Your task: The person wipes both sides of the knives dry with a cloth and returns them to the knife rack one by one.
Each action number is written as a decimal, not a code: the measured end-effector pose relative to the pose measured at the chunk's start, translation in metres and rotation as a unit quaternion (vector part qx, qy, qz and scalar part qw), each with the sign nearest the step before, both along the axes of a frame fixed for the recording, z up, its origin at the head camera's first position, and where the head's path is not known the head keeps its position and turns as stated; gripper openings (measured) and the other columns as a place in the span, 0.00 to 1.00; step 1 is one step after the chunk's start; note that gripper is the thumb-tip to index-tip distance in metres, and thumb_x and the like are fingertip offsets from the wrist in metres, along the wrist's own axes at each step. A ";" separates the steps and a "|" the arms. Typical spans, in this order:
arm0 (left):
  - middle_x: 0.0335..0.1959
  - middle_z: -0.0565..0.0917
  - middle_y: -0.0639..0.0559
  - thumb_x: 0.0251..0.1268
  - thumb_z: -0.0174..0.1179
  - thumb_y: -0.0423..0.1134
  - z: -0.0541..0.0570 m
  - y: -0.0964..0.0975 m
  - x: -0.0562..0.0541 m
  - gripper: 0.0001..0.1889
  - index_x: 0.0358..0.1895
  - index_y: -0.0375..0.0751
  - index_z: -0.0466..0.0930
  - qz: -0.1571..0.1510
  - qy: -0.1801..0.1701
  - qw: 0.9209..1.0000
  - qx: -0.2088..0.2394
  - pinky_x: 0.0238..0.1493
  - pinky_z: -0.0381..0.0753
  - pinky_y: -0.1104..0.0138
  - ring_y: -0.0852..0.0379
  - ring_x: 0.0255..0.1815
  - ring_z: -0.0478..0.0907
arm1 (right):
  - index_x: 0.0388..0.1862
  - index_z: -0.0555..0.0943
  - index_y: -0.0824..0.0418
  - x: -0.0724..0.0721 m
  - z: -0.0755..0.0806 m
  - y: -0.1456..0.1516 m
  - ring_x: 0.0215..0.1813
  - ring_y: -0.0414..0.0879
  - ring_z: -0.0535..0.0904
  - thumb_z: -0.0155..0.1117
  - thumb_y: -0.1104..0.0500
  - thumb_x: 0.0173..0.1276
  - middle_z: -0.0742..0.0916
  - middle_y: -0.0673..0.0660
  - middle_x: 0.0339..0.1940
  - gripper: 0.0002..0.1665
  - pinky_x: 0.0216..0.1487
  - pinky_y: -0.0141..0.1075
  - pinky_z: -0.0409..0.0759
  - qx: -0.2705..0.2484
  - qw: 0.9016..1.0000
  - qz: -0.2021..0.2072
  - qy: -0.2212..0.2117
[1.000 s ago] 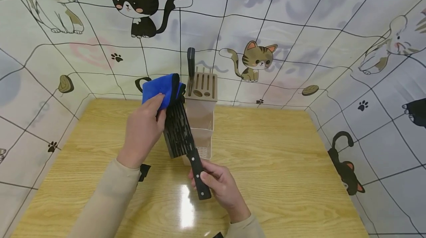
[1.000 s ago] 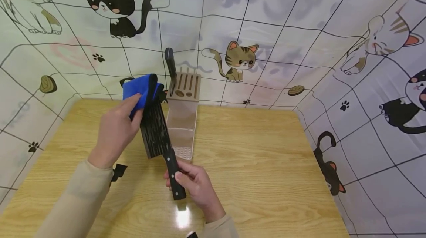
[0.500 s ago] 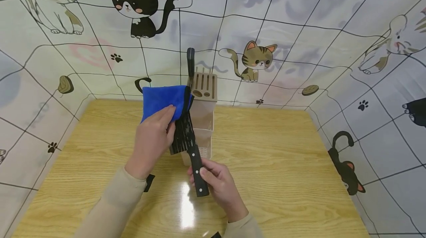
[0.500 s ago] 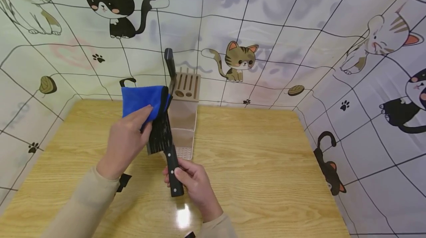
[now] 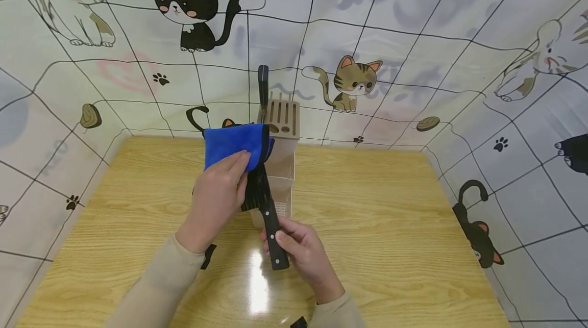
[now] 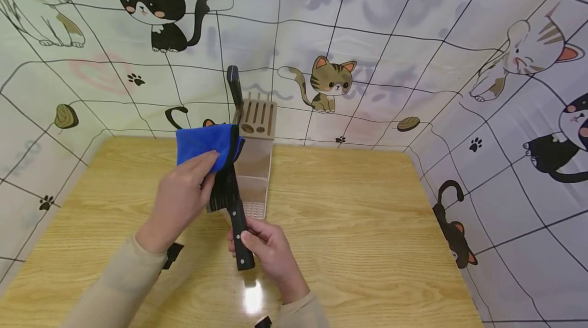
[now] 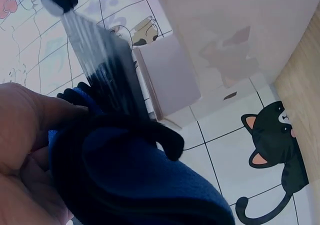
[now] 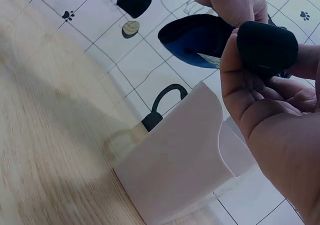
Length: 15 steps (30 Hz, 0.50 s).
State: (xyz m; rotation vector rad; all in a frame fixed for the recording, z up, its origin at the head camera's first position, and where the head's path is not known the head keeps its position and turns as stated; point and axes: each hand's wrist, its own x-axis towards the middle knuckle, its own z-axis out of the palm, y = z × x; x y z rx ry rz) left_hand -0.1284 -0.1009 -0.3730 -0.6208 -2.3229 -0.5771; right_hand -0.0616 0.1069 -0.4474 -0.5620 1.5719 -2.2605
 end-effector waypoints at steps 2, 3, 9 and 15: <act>0.52 0.88 0.34 0.60 0.70 0.23 0.002 -0.001 -0.001 0.19 0.56 0.26 0.84 0.001 0.006 1.000 0.003 0.55 0.87 0.49 0.37 0.52 0.87 | 0.71 0.68 0.82 0.000 0.000 -0.001 0.43 0.42 0.86 0.50 0.68 0.80 0.87 0.55 0.46 0.25 0.48 0.36 0.88 0.007 1.000 0.007 0.003; 0.52 0.88 0.34 0.60 0.69 0.24 0.002 0.000 -0.002 0.19 0.56 0.26 0.84 -0.003 0.008 1.000 0.005 0.55 0.87 0.49 0.37 0.52 0.87 | 0.71 0.67 0.82 0.000 0.000 -0.002 0.43 0.43 0.87 0.49 0.68 0.80 0.87 0.55 0.46 0.26 0.48 0.36 0.88 0.006 1.000 0.010 0.008; 0.53 0.87 0.35 0.61 0.69 0.24 0.001 0.007 0.002 0.18 0.56 0.26 0.84 -0.042 0.001 0.999 0.017 0.57 0.86 0.50 0.38 0.54 0.87 | 0.71 0.68 0.81 0.001 0.001 -0.005 0.44 0.42 0.86 0.49 0.67 0.81 0.87 0.57 0.46 0.25 0.48 0.37 0.88 0.003 1.000 0.004 0.009; 0.54 0.87 0.36 0.62 0.69 0.25 -0.003 0.016 0.011 0.19 0.57 0.28 0.84 -0.064 -0.010 0.998 0.023 0.58 0.85 0.51 0.40 0.55 0.86 | 0.70 0.68 0.83 0.000 0.001 -0.004 0.43 0.41 0.86 0.48 0.66 0.82 0.87 0.60 0.46 0.25 0.47 0.36 0.88 -0.009 1.000 -0.014 -0.003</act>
